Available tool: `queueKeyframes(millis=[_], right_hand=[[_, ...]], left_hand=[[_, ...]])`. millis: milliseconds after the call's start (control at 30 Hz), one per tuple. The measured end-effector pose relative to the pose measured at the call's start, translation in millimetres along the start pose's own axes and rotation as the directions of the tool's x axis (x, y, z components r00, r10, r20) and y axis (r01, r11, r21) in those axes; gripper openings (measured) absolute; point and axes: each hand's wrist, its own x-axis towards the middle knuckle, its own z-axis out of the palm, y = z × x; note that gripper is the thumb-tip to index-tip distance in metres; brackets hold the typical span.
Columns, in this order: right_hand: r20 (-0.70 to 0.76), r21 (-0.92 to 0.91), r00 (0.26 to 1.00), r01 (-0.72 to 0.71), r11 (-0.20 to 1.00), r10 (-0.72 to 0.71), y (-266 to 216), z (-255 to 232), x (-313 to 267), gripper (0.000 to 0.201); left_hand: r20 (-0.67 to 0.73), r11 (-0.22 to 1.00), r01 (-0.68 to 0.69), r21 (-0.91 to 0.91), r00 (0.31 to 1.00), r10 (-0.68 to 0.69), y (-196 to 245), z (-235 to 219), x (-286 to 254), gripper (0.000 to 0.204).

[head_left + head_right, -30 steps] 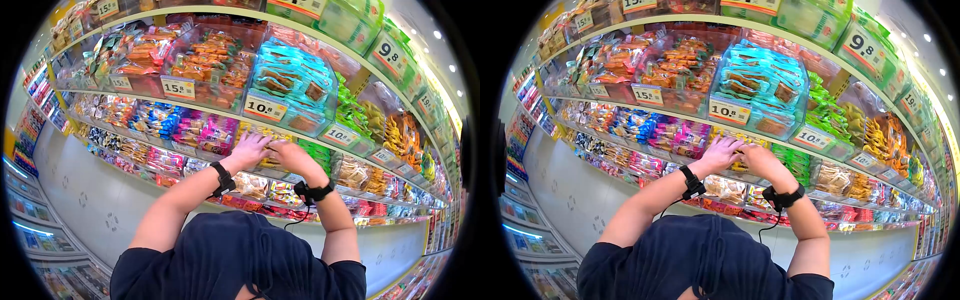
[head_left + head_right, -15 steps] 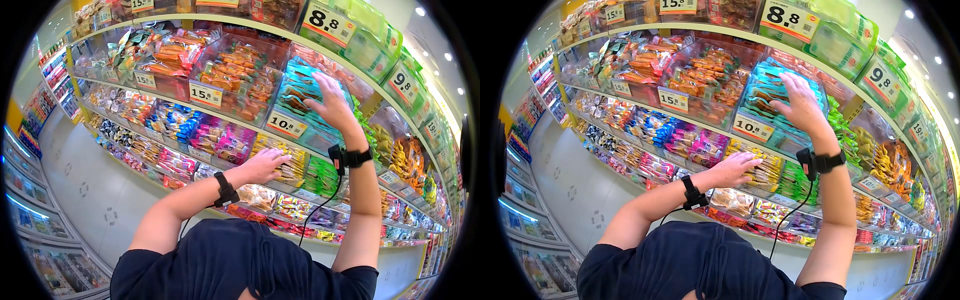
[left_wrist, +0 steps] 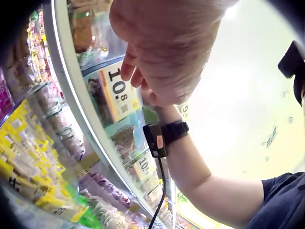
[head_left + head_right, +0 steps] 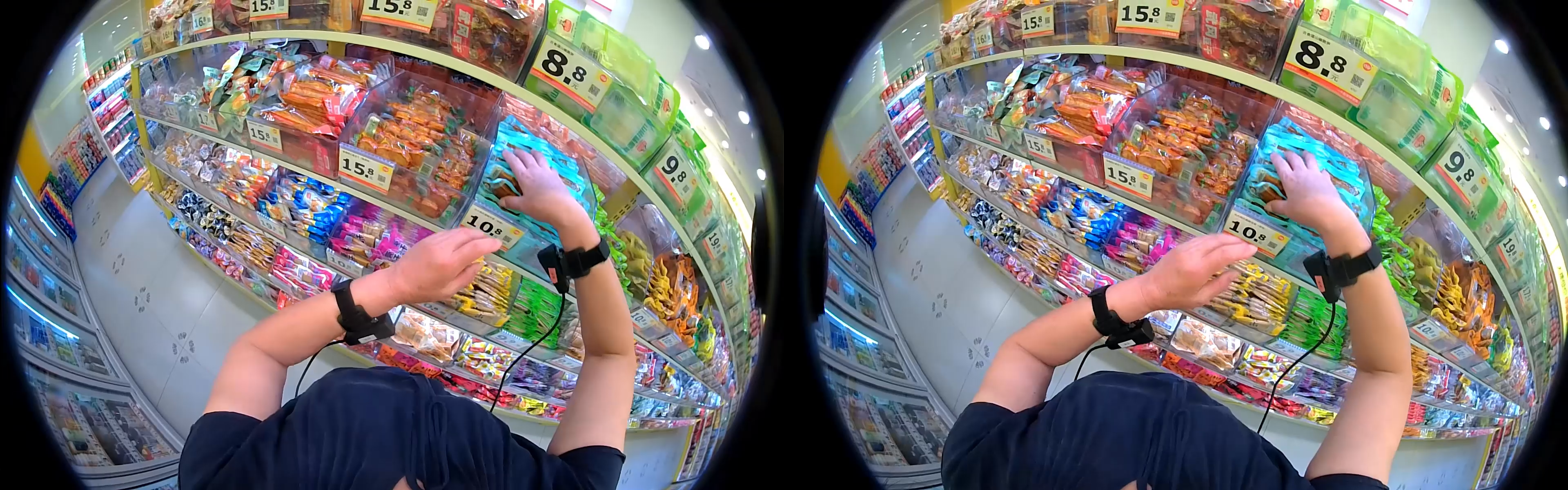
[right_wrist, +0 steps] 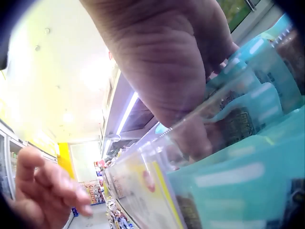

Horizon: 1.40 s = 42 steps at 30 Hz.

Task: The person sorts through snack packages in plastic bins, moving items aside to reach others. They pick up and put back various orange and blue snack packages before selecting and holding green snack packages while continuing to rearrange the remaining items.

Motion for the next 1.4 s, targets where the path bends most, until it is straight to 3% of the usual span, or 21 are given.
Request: queueKeyframes(millis=[200,333,467,533,667,733,867,967,1067,1133,1267,1367,1400], right_hand=[[-0.063,0.089,0.995,0.08,0.993,-0.075,-4,-7,-10,0.075],[-0.044,0.146,0.999,0.035,0.989,-0.029,-3,-11,-12,0.074],[-0.047,0.11,0.999,0.013,0.994,-0.007,2,0,-12,0.078],[-0.033,0.115,0.999,0.005,0.993,-0.001,-2,-5,-13,0.077],[0.015,0.269,1.0,-0.017,0.963,0.014,-3,-22,-13,0.072],[-0.064,0.251,0.998,0.016,0.968,0.0,-2,-28,-12,0.061],[-0.185,0.296,0.982,0.097,0.95,-0.043,-18,-48,-15,0.045],[-0.158,0.322,0.985,0.113,0.94,-0.065,-32,-60,-13,0.039],[-0.138,0.352,0.982,0.167,0.921,-0.126,-37,-64,-4,0.035],[-0.177,0.344,0.962,0.256,0.904,-0.206,-32,-60,5,0.034],[-0.044,0.514,0.97,0.227,0.827,-0.239,-36,-63,30,0.035],[0.061,0.494,0.958,0.216,0.842,-0.282,-50,-65,55,0.038],[0.076,0.464,0.951,0.232,0.855,-0.299,-56,-62,64,0.038]], left_hand=[[-0.117,0.956,-0.088,0.28,0.985,0.125,-20,-17,35,0.046],[-0.046,0.932,-0.069,0.357,0.995,0.091,-33,-36,38,0.043],[-0.077,0.889,0.055,0.455,0.997,-0.023,-74,-87,41,0.04],[0.006,0.857,0.121,0.5,0.99,-0.143,-102,-116,39,0.045],[0.278,0.899,0.291,0.328,0.879,-0.386,-141,-144,45,0.056],[0.389,0.886,0.333,0.323,0.807,-0.445,-132,-156,57,0.064],[0.459,0.884,0.27,0.382,0.775,-0.435,-145,-151,68,0.074],[0.549,0.837,0.292,0.462,0.647,-0.529,-135,-155,83,0.07],[0.551,0.822,0.259,0.506,0.636,-0.54,-130,-152,86,0.066],[0.525,0.864,0.228,0.45,0.715,-0.462,-137,-148,76,0.062],[0.444,0.897,0.141,0.419,0.83,-0.338,-144,-145,63,0.048],[0.447,0.878,0.245,0.411,0.785,-0.429,-135,-146,67,0.043],[0.441,0.884,0.231,0.407,0.798,-0.412,-136,-146,66,0.043]])
